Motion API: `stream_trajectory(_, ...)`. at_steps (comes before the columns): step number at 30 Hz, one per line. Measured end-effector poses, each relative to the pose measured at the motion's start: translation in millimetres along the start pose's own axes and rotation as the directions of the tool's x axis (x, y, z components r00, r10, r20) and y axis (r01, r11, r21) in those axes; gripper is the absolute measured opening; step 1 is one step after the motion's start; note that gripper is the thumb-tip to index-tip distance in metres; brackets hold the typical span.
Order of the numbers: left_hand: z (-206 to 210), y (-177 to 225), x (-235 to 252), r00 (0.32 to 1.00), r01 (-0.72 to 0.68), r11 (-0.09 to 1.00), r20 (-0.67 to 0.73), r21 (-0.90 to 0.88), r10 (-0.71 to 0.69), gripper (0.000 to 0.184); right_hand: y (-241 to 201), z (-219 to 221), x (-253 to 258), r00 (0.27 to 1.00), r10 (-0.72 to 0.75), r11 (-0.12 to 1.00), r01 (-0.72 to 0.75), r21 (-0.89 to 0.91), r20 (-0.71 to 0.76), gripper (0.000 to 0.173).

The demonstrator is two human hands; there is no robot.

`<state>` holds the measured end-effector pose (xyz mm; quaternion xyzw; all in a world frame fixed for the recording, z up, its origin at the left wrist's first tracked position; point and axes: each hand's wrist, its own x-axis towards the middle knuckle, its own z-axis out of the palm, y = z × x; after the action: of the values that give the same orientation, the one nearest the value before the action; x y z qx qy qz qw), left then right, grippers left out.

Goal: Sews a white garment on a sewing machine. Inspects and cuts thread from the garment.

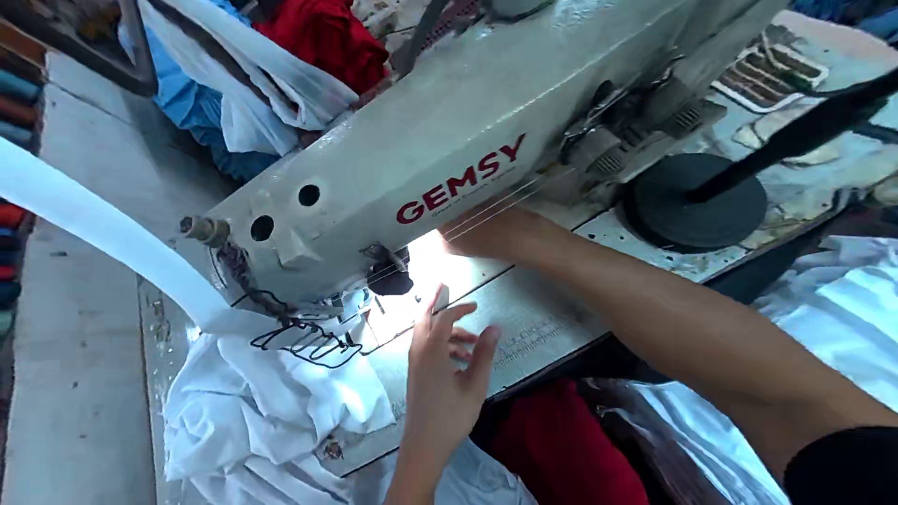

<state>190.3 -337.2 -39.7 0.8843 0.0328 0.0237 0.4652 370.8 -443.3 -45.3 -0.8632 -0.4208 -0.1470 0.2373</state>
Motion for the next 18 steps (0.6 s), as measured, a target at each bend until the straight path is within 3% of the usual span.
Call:
stream_trajectory(4, 6.5, 6.2, 27.9, 0.989, 0.149, 0.986, 0.005, -0.067, -0.149, 0.040, 19.4, 18.0, -7.0, 0.998, -0.017, 1.000, 0.017, 0.001, -0.055, 0.022)
stream_trajectory(15, 8.7, 35.4, 37.0, 0.943, 0.331, 0.897, 0.054, -0.293, -0.330, 0.028, 13.0, 0.9, -5.7, 0.990, -0.018, 1.000, 0.016, 0.017, 0.141, 0.030)
stream_trajectory(18, 12.7, 32.1, 37.0, 0.945, 0.321, 0.906, 0.041, -0.276, -0.323, 0.025, 29.6, 39.9, -15.9, 0.994, -0.109, 0.994, 0.109, -0.019, -0.009, 0.031)
